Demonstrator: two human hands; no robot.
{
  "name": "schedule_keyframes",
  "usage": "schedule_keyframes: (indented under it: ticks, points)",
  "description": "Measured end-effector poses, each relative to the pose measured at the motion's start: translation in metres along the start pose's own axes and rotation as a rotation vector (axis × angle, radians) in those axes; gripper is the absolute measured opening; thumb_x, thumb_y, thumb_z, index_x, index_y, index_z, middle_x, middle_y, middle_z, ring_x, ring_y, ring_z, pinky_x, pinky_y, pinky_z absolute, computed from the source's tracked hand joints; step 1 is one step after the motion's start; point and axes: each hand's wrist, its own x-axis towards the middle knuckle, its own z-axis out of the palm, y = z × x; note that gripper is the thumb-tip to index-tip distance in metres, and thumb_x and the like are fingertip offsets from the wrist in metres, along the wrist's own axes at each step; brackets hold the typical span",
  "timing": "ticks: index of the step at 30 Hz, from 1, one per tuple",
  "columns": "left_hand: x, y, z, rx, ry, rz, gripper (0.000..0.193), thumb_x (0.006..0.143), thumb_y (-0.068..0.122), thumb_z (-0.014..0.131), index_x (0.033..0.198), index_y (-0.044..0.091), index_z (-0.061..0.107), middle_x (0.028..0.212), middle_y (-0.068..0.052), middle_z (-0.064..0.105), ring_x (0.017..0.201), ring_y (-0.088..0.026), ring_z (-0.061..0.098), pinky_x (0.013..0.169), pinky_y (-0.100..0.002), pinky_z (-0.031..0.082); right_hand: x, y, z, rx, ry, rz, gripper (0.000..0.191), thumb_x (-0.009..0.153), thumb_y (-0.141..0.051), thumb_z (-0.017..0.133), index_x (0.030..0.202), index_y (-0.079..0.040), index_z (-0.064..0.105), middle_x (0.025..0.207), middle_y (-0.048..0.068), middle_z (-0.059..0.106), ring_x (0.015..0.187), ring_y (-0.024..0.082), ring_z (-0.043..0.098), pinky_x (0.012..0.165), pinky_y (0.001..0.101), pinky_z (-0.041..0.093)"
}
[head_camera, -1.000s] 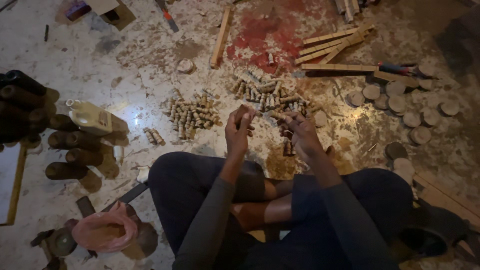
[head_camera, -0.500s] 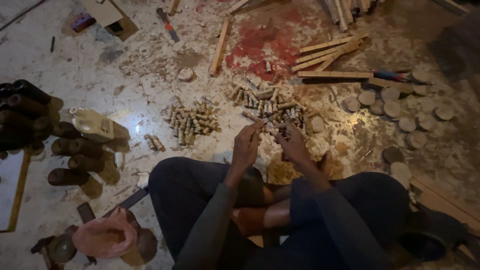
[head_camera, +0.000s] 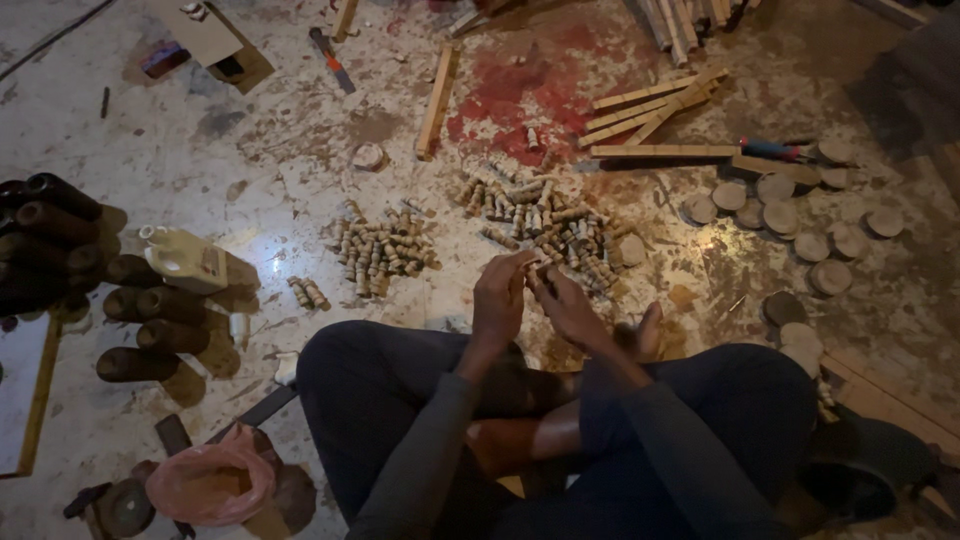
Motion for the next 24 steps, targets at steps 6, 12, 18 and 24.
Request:
schedule_keyframes:
  ticks: [6, 12, 18, 24]
  points:
    - [0.005, 0.017, -0.009, -0.011, -0.067, -0.060, 0.024, 0.107, 0.001, 0.054, 0.125, 0.005, 0.069, 0.109, -0.014, 0.068, 0.083, -0.028, 0.067, 0.078, -0.040, 0.056, 0.006, 0.005, -0.002, 0.806, -0.149, 0.511, 0.027, 0.111, -0.033, 0.056, 0.102, -0.007, 0.057, 0.077, 0.000, 0.051, 0.064, 0.013, 0.046, 0.059, 0.0317, 0.040]
    - [0.010, 0.002, -0.008, -0.114, -0.147, -0.069, 0.026, 0.104, 0.002, 0.054, 0.124, 0.004, 0.071, 0.101, -0.015, 0.069, 0.078, -0.026, 0.066, 0.072, -0.041, 0.055, 0.001, 0.003, -0.016, 0.826, -0.204, 0.464, 0.031, 0.118, -0.034, 0.059, 0.108, -0.004, 0.056, 0.083, 0.002, 0.051, 0.068, 0.014, 0.044, 0.062, 0.0331, 0.039]
    - [0.000, -0.024, 0.009, -0.212, -0.093, -0.067, 0.025, 0.115, 0.016, 0.053, 0.130, 0.007, 0.070, 0.111, -0.013, 0.075, 0.095, -0.021, 0.072, 0.079, -0.035, 0.059, -0.008, -0.015, -0.013, -0.383, 0.013, 0.002, 0.026, 0.107, -0.024, 0.053, 0.115, -0.001, 0.061, 0.097, 0.020, 0.060, 0.088, 0.038, 0.060, 0.075, 0.0449, 0.048]
    - [-0.008, -0.035, 0.026, -0.454, -0.107, -0.581, 0.035, 0.107, 0.025, 0.055, 0.135, 0.009, 0.070, 0.093, -0.010, 0.076, 0.071, -0.015, 0.062, 0.065, -0.033, 0.054, -0.008, -0.058, -0.020, -0.803, 0.164, -0.329, 0.014, 0.100, -0.020, 0.061, 0.104, -0.006, 0.061, 0.097, 0.016, 0.063, 0.089, 0.039, 0.063, 0.080, 0.0516, 0.048]
